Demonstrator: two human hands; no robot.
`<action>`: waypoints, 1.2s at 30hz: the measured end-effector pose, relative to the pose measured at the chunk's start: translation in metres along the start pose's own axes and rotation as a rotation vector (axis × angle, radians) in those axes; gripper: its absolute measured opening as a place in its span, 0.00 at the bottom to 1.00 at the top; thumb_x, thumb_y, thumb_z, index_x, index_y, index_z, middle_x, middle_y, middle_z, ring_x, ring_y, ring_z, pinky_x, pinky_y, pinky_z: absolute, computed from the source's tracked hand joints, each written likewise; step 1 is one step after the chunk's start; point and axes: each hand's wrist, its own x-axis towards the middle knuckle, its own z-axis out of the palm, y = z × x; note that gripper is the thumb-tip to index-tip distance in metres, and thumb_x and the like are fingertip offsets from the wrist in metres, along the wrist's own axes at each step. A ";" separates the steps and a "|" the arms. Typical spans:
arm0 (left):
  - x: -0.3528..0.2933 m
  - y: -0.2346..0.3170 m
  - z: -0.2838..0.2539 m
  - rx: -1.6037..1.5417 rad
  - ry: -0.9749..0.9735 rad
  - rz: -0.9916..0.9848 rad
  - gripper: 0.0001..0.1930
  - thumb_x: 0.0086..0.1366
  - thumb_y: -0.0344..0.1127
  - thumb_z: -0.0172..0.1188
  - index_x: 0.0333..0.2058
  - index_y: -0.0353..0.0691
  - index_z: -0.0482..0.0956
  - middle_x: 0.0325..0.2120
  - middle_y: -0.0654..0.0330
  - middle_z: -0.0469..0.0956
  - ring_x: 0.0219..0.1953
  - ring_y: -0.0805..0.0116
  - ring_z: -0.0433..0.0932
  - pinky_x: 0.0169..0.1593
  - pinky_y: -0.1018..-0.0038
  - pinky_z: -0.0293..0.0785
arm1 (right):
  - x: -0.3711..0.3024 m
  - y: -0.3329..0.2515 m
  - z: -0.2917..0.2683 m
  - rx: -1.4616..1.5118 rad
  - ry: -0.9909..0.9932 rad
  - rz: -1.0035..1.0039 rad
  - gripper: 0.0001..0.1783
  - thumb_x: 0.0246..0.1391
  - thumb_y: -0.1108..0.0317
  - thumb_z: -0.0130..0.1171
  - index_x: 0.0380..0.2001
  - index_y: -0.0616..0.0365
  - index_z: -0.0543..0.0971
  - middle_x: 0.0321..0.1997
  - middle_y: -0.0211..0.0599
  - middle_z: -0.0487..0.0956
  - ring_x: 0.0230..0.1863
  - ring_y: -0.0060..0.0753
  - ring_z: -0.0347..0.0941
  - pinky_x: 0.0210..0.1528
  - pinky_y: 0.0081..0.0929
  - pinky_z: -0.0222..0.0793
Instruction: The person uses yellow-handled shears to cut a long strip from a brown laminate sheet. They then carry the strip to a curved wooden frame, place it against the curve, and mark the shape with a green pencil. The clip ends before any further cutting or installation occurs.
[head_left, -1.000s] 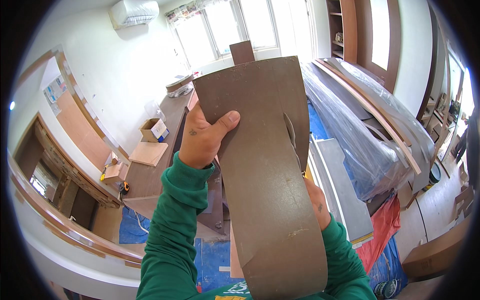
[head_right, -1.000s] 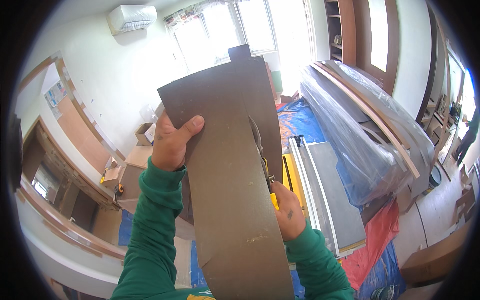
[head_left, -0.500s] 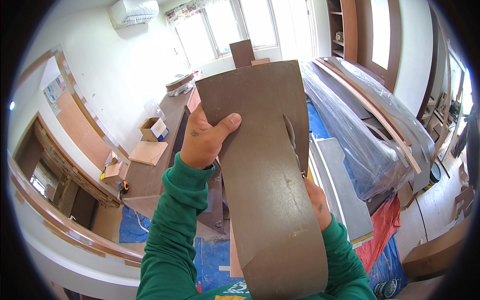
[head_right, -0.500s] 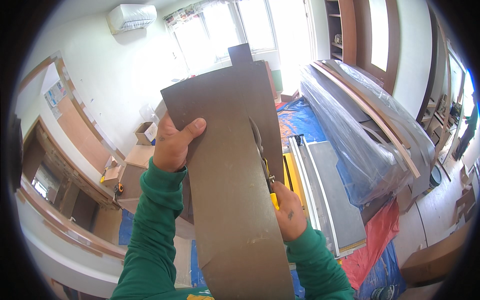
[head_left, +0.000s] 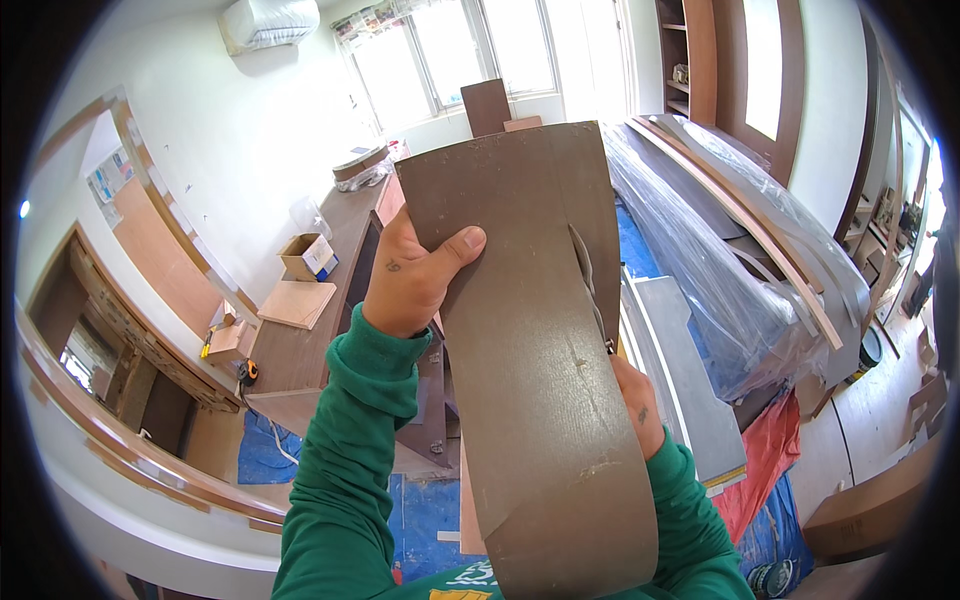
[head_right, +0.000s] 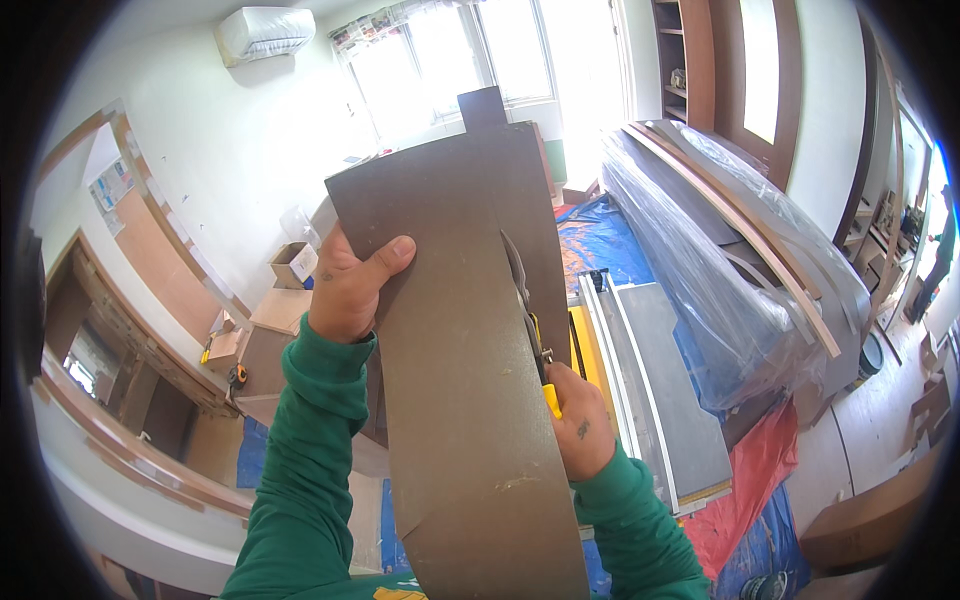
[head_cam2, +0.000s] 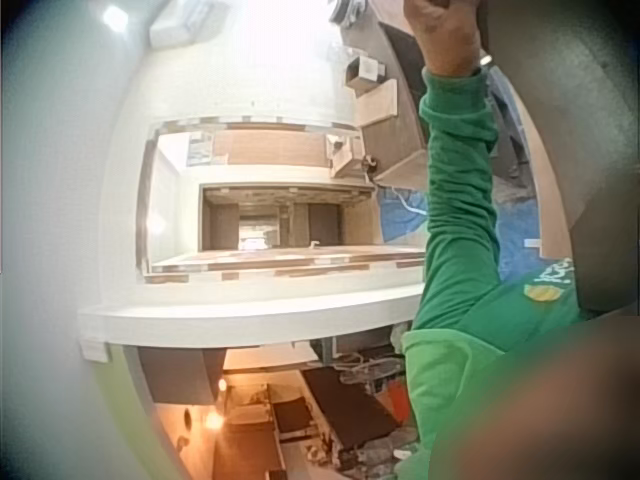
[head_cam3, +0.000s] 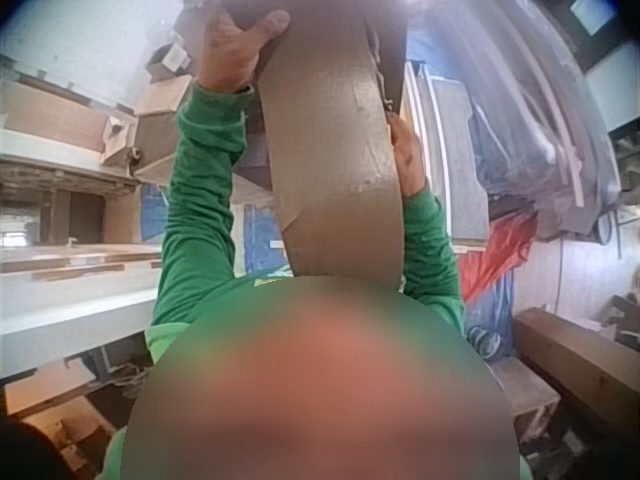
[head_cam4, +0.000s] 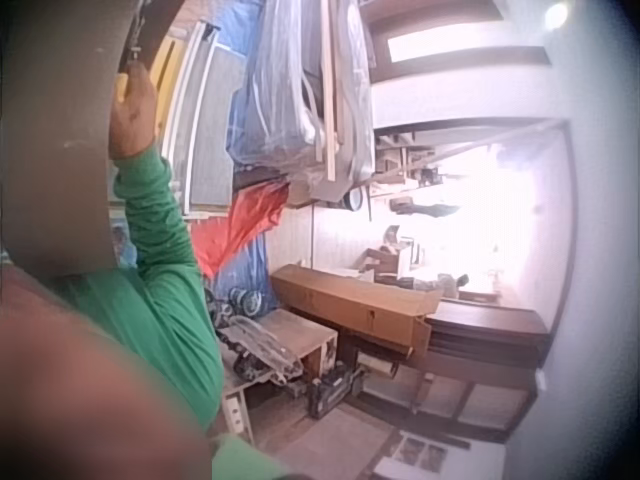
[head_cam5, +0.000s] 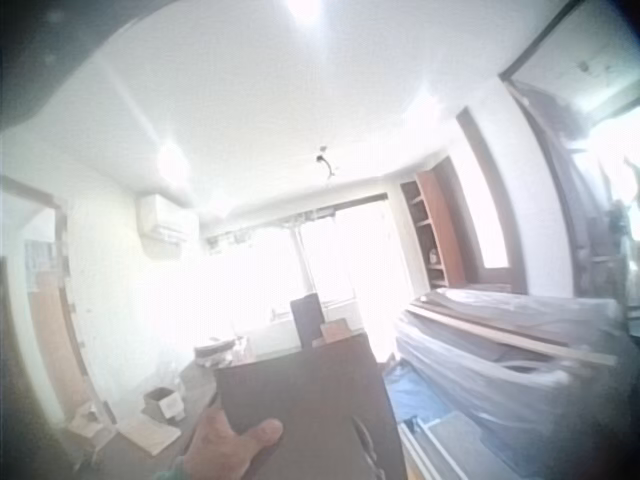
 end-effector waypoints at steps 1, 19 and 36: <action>0.000 0.000 0.000 0.006 0.000 0.005 0.23 0.67 0.27 0.66 0.60 0.36 0.73 0.51 0.58 0.80 0.52 0.67 0.78 0.58 0.70 0.75 | 0.000 0.000 0.000 -0.008 0.000 0.009 0.23 0.61 0.54 0.61 0.35 0.70 0.74 0.29 0.56 0.74 0.30 0.46 0.69 0.37 0.39 0.67; 0.000 0.001 0.005 0.048 -0.006 0.118 0.18 0.69 0.32 0.66 0.54 0.32 0.75 0.44 0.55 0.83 0.44 0.69 0.83 0.49 0.72 0.81 | 0.000 -0.008 -0.002 -0.011 0.036 -0.008 0.21 0.61 0.56 0.62 0.35 0.69 0.74 0.25 0.50 0.72 0.26 0.37 0.63 0.31 0.37 0.63; -0.004 0.000 0.005 0.047 -0.011 0.079 0.20 0.68 0.32 0.66 0.56 0.32 0.74 0.46 0.55 0.83 0.45 0.69 0.82 0.51 0.72 0.81 | 0.001 -0.017 0.000 0.035 0.055 -0.002 0.21 0.60 0.58 0.63 0.34 0.70 0.76 0.25 0.50 0.74 0.27 0.38 0.68 0.32 0.35 0.66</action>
